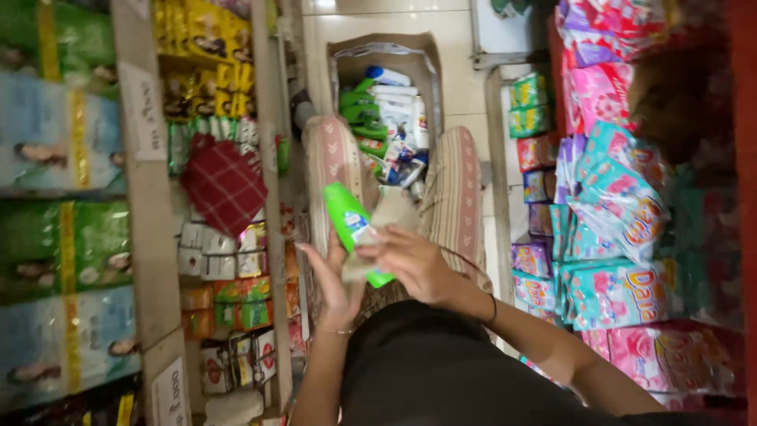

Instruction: The recorder wipes dust off shampoo bottles using a cloth and scans them with a handheld barcode scanner for inventory.

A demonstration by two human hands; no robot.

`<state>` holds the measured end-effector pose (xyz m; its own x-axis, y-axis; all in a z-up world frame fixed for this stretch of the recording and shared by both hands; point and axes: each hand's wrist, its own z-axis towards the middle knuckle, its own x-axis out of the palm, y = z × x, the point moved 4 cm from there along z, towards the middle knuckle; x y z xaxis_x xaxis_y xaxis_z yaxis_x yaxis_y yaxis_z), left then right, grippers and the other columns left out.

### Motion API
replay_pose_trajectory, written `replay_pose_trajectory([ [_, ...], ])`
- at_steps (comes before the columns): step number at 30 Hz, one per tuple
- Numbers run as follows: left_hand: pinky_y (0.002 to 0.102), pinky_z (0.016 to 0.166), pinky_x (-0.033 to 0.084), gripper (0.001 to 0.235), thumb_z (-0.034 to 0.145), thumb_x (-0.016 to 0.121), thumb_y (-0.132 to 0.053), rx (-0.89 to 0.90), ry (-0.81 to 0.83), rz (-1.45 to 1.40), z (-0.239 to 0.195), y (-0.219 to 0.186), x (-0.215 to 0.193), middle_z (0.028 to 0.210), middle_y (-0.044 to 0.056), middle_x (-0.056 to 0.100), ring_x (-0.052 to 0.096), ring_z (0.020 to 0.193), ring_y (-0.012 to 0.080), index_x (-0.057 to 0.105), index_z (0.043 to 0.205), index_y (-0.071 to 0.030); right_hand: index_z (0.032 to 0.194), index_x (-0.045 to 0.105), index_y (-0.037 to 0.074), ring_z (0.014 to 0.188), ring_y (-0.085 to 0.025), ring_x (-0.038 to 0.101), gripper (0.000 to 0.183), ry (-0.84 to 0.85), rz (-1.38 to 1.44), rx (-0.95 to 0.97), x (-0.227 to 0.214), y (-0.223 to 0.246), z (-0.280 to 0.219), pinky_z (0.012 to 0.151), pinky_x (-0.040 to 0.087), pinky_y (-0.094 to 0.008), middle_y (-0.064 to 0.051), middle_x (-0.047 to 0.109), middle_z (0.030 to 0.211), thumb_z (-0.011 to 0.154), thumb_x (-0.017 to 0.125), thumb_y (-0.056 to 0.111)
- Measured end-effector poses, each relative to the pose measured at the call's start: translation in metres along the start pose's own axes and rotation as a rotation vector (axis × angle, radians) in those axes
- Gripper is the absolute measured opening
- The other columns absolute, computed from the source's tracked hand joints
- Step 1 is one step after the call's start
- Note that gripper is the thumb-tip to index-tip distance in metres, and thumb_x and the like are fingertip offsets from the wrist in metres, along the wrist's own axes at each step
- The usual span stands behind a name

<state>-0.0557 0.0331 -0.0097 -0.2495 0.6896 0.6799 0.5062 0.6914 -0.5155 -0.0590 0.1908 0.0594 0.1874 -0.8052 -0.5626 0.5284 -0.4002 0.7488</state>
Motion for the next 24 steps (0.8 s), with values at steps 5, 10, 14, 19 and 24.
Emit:
replay_pose_trajectory([
  [5, 0.044, 0.117, 0.036, 0.098, 0.094, 0.011, -0.076, 0.112, -0.125, 0.067, -0.018, -0.01, -0.045, 0.153, 0.016, 0.048, 0.05, 0.138, 0.0278, 0.021, 0.161, -0.007, 0.1, 0.071, 0.002, 0.104, -0.034, 0.069, 0.012, 0.181, 0.145, 0.03, 0.021, 0.011, -0.028, 0.096, 0.053, -0.046, -0.014, 0.072, 0.106, 0.095, 0.067, 0.012],
  [10, 0.046, 0.107, 0.047, 0.075, 0.101, 0.029, -0.062, 0.259, -0.267, -0.019, -0.046, -0.001, -0.088, 0.137, 0.01, 0.054, 0.056, 0.124, 0.0254, 0.034, 0.153, -0.01, 0.094, 0.067, 0.0, 0.071, -0.023, 0.068, 0.017, 0.313, 0.396, 0.325, 0.042, -0.036, -0.034, 0.064, 0.053, -0.037, -0.011, 0.067, 0.08, 0.099, 0.058, 0.015],
  [14, 0.041, 0.1, 0.05, 0.047, 0.107, 0.045, -0.042, 0.354, -0.452, -0.131, -0.067, 0.027, -0.136, 0.12, 0.006, 0.064, 0.062, 0.112, 0.0198, 0.052, 0.136, -0.006, 0.122, 0.062, -0.001, 0.095, -0.014, 0.062, 0.028, -0.096, 0.844, 0.574, 0.068, -0.042, 0.032, 0.085, 0.051, -0.029, -0.006, 0.065, 0.105, 0.113, 0.048, 0.021],
  [19, 0.041, 0.082, 0.056, 0.03, 0.106, 0.052, -0.033, 0.466, -0.646, -0.29, -0.116, 0.036, -0.139, 0.103, 0.007, 0.065, 0.067, 0.09, 0.0215, 0.055, 0.126, -0.01, 0.138, 0.054, 0.003, 0.119, -0.012, 0.059, 0.04, -0.219, 0.983, 0.765, 0.176, -0.051, 0.089, 0.105, 0.046, -0.027, -0.003, 0.063, 0.13, 0.102, 0.056, 0.021],
  [24, 0.047, 0.073, 0.06, 0.031, 0.099, 0.048, -0.033, 0.506, -0.784, -0.423, -0.148, 0.042, -0.138, 0.101, 0.009, 0.066, 0.07, 0.086, 0.0284, 0.049, 0.125, -0.017, 0.136, 0.055, 0.002, 0.131, -0.022, 0.062, 0.04, 0.087, 0.764, 0.292, 0.254, -0.023, 0.152, 0.108, 0.051, -0.034, -0.01, 0.065, 0.136, 0.1, 0.063, 0.019],
])
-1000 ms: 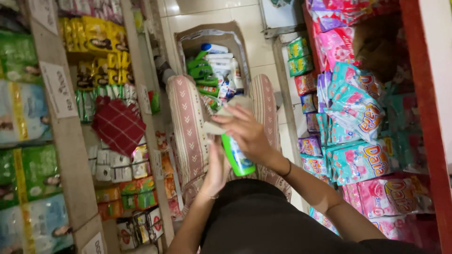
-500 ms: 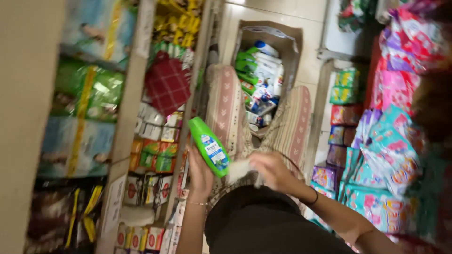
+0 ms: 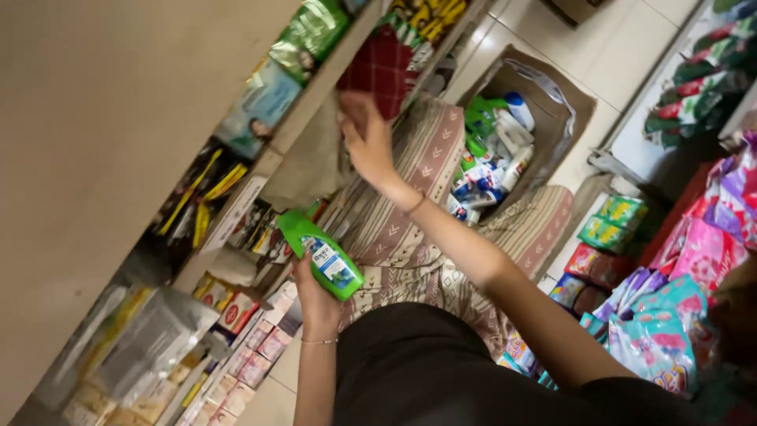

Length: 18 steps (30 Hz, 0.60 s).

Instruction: The recorder wipes dust off shampoo bottles using a cloth and scans them with a handheld barcode scanner for inventory.

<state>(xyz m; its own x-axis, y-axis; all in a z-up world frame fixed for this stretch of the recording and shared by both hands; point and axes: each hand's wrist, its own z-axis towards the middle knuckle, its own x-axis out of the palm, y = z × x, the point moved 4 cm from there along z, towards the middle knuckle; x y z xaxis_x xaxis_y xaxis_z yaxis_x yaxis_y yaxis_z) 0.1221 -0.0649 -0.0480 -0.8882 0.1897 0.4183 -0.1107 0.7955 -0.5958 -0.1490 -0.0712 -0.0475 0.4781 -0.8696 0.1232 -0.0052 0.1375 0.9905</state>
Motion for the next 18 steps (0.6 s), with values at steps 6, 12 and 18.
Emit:
replay_pose_trajectory([
  [6, 0.046, 0.078, 0.061, 0.035, 0.099, 0.048, -0.03, 0.039, 0.076, 0.009, -0.009, -0.007, 0.008, 0.108, 0.009, 0.065, 0.072, 0.088, 0.0269, 0.048, 0.131, -0.017, 0.127, 0.065, 0.009, 0.137, -0.069, 0.03, 0.078, 0.098, -1.132, -0.475, -0.005, 0.058, 0.046, 0.101, 0.029, -0.083, -0.034, 0.047, 0.147, 0.055, 0.087, 0.027],
  [12, 0.038, 0.093, 0.057, 0.042, 0.106, 0.047, -0.028, 0.096, 0.196, 0.108, -0.005, -0.001, 0.032, 0.121, 0.01, 0.066, 0.069, 0.104, 0.0175, 0.051, 0.142, -0.005, 0.128, 0.062, 0.033, 0.152, -0.045, 0.035, 0.038, 0.077, -1.313, -0.551, -0.056, -0.071, 0.078, 0.11, 0.039, -0.06, 0.001, 0.047, 0.16, 0.098, 0.086, 0.035],
  [18, 0.042, 0.089, 0.058, 0.055, 0.11, 0.035, -0.043, -0.127, 0.338, 0.119, 0.002, 0.022, 0.064, 0.118, 0.016, 0.07, 0.071, 0.1, 0.0248, 0.055, 0.139, -0.001, 0.132, 0.062, 0.014, 0.12, -0.053, 0.041, 0.091, 0.101, -1.136, -0.539, -0.039, 0.026, 0.061, 0.088, 0.037, -0.067, -0.024, 0.044, 0.144, 0.056, 0.089, 0.058],
])
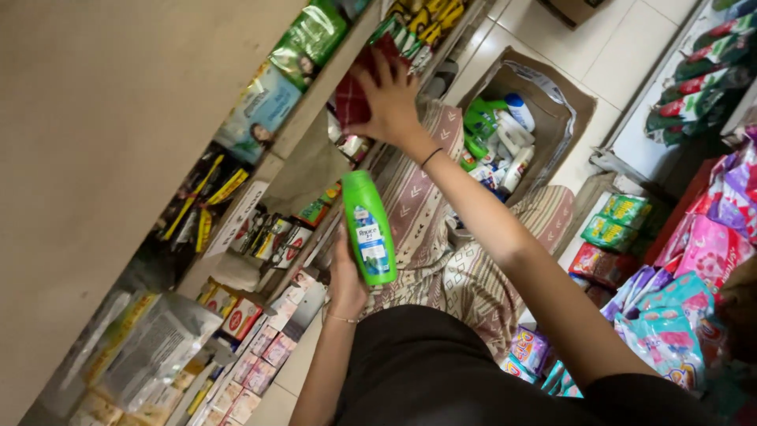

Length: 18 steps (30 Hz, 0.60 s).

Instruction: The recorder wipes dust off shampoo bottles using a cloth and scans them with a handheld barcode scanner for inventory.

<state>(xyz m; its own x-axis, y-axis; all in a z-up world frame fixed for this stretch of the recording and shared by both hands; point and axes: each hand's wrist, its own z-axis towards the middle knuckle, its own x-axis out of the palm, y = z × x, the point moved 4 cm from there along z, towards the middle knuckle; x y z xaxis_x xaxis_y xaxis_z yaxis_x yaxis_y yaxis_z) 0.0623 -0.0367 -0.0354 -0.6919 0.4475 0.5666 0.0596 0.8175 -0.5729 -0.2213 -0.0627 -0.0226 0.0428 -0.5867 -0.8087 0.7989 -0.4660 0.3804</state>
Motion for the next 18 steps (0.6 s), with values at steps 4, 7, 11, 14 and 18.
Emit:
replay_pose_trajectory([
  [4, 0.041, 0.094, 0.058, 0.046, 0.102, 0.039, -0.031, -0.004, 0.069, -0.005, 0.009, 0.009, 0.01, 0.125, 0.01, 0.07, 0.071, 0.108, 0.026, 0.046, 0.146, -0.02, 0.123, 0.068, 0.02, 0.113, -0.054, 0.044, 0.077, -0.065, -0.165, -0.106, 0.023, -0.011, -0.01, 0.078, 0.038, -0.067, -0.027, 0.049, 0.135, 0.054, 0.083, 0.05],
  [7, 0.048, 0.077, 0.06, 0.048, 0.108, 0.04, -0.037, -0.069, 0.264, -0.078, 0.021, 0.035, 0.0, 0.117, 0.021, 0.069, 0.07, 0.094, 0.0339, 0.049, 0.146, -0.01, 0.125, 0.066, 0.025, 0.12, -0.051, 0.044, 0.05, 0.005, -0.16, -0.014, 0.049, -0.04, -0.013, 0.085, 0.041, -0.062, -0.016, 0.051, 0.139, 0.079, 0.084, 0.036],
  [11, 0.046, 0.086, 0.06, 0.066, 0.109, 0.037, -0.053, -0.245, 0.424, -0.342, 0.029, 0.053, 0.007, 0.128, 0.022, 0.066, 0.07, 0.107, 0.0378, 0.044, 0.151, -0.002, 0.13, 0.064, 0.028, 0.126, -0.042, 0.049, 0.045, 0.129, -0.018, 0.112, 0.037, -0.043, -0.008, 0.1, 0.045, -0.056, -0.006, 0.056, 0.141, 0.088, 0.079, 0.029],
  [14, 0.046, 0.094, 0.057, 0.07, 0.11, 0.037, -0.055, -0.287, 0.478, -0.37, 0.044, 0.06, 0.013, 0.145, 0.021, 0.059, 0.065, 0.118, 0.0358, 0.038, 0.158, -0.004, 0.133, 0.06, 0.021, 0.125, -0.051, 0.045, 0.079, 0.107, -0.016, 0.093, 0.006, -0.006, 0.004, 0.093, 0.04, -0.066, -0.018, 0.052, 0.136, 0.065, 0.089, 0.049],
  [18, 0.047, 0.102, 0.052, 0.074, 0.104, 0.036, -0.058, -0.235, 0.518, -0.19, 0.048, 0.051, 0.027, 0.157, 0.017, 0.045, 0.058, 0.129, 0.0355, 0.027, 0.162, -0.014, 0.133, 0.057, 0.016, 0.115, -0.054, 0.04, 0.106, 0.086, -0.175, 0.002, 0.017, 0.006, -0.002, 0.086, 0.034, -0.073, -0.026, 0.048, 0.127, 0.041, 0.094, 0.054],
])
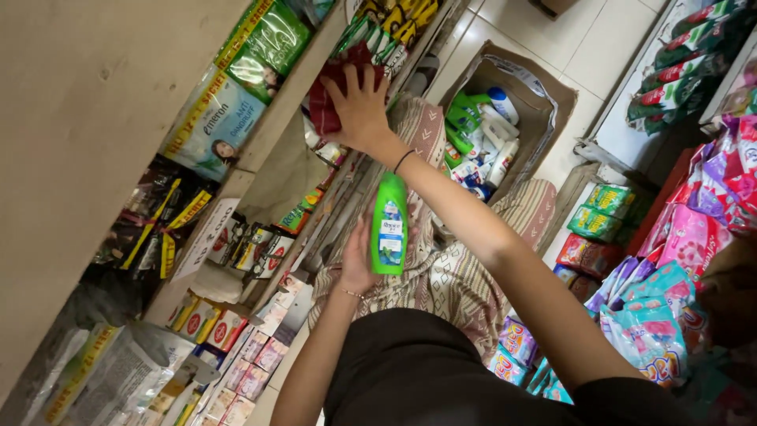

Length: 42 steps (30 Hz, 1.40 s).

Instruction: The recorder wipes dust off shampoo bottles using a cloth and scans them with a handheld barcode scanner for inventory.

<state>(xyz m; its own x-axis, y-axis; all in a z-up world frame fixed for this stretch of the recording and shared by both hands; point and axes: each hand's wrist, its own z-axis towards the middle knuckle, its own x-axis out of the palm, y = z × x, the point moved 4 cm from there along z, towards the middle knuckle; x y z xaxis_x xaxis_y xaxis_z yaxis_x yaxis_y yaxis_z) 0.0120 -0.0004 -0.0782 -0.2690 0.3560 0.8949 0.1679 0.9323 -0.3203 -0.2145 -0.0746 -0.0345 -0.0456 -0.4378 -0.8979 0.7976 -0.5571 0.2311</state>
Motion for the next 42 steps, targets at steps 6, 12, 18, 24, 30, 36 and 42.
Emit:
replay_pose_trajectory([
  [6, 0.054, 0.114, 0.045, 0.082, 0.106, 0.032, -0.064, 0.033, 0.064, -0.068, 0.003, 0.002, -0.009, 0.163, 0.023, 0.039, 0.053, 0.136, 0.0424, 0.022, 0.166, -0.008, 0.129, 0.061, 0.019, 0.123, -0.046, 0.048, 0.075, 0.083, 0.085, -0.016, 0.016, -0.012, -0.011, 0.098, 0.04, -0.061, -0.018, 0.053, 0.129, 0.065, 0.091, 0.043],
  [12, 0.053, 0.121, 0.036, 0.084, 0.099, 0.031, -0.069, 0.013, 0.026, -0.011, 0.002, -0.007, 0.011, 0.165, 0.019, 0.034, 0.042, 0.147, 0.0379, 0.017, 0.166, -0.02, 0.134, 0.059, 0.01, 0.125, -0.031, 0.065, 0.058, -0.09, 1.156, 0.265, -0.056, -0.043, -0.053, 0.111, 0.051, -0.04, -0.012, 0.068, 0.128, 0.081, 0.082, 0.014],
  [18, 0.052, 0.118, 0.038, 0.095, 0.093, 0.023, -0.082, -0.082, -0.142, -0.063, 0.01, 0.01, -0.032, 0.161, 0.015, 0.04, 0.044, 0.145, 0.0323, 0.025, 0.164, -0.018, 0.126, 0.072, 0.018, 0.088, -0.032, 0.055, 0.073, 0.045, 0.522, -0.126, -0.134, -0.02, -0.146, 0.08, 0.044, -0.044, -0.011, 0.055, 0.094, 0.057, 0.089, 0.035],
  [24, 0.051, 0.115, 0.042, 0.093, 0.098, 0.019, -0.081, -0.175, 0.009, -0.159, 0.013, 0.018, -0.02, 0.155, 0.015, 0.048, 0.051, 0.138, 0.0334, 0.041, 0.158, -0.013, 0.104, 0.07, 0.016, 0.137, -0.046, 0.043, 0.054, 0.072, 0.614, -0.45, -0.135, 0.035, -0.22, 0.105, 0.036, -0.068, -0.011, 0.063, 0.136, 0.062, 0.09, 0.044],
  [30, 0.044, 0.117, 0.048, 0.085, 0.097, 0.022, -0.073, -0.064, -0.184, 0.157, 0.03, 0.033, -0.035, 0.157, 0.007, 0.046, 0.051, 0.142, 0.0235, 0.031, 0.161, -0.017, 0.093, 0.066, 0.012, 0.146, -0.042, 0.041, 0.042, 0.045, 0.639, -0.257, -0.085, -0.021, -0.192, 0.111, 0.039, -0.064, -0.007, 0.066, 0.135, 0.064, 0.088, 0.032],
  [36, 0.049, 0.107, 0.048, 0.096, 0.093, 0.009, -0.079, -0.198, -0.137, 0.071, 0.03, 0.032, -0.031, 0.146, 0.014, 0.055, 0.058, 0.13, 0.0282, 0.033, 0.156, -0.01, 0.097, 0.066, 0.009, 0.13, -0.03, 0.06, 0.039, -0.039, 0.572, 0.129, -0.077, -0.037, -0.191, 0.118, 0.045, -0.05, -0.005, 0.07, 0.13, 0.072, 0.087, 0.03],
  [42, 0.046, 0.117, 0.045, 0.095, 0.09, 0.011, -0.079, -0.122, 0.01, 0.03, 0.034, 0.008, 0.013, 0.15, 0.014, 0.055, 0.056, 0.136, 0.0293, 0.032, 0.158, -0.015, 0.104, 0.071, 0.01, 0.127, -0.035, 0.058, 0.035, -0.021, 0.645, -0.304, -0.138, 0.022, -0.228, 0.107, 0.045, -0.052, -0.009, 0.069, 0.121, 0.076, 0.081, 0.027],
])
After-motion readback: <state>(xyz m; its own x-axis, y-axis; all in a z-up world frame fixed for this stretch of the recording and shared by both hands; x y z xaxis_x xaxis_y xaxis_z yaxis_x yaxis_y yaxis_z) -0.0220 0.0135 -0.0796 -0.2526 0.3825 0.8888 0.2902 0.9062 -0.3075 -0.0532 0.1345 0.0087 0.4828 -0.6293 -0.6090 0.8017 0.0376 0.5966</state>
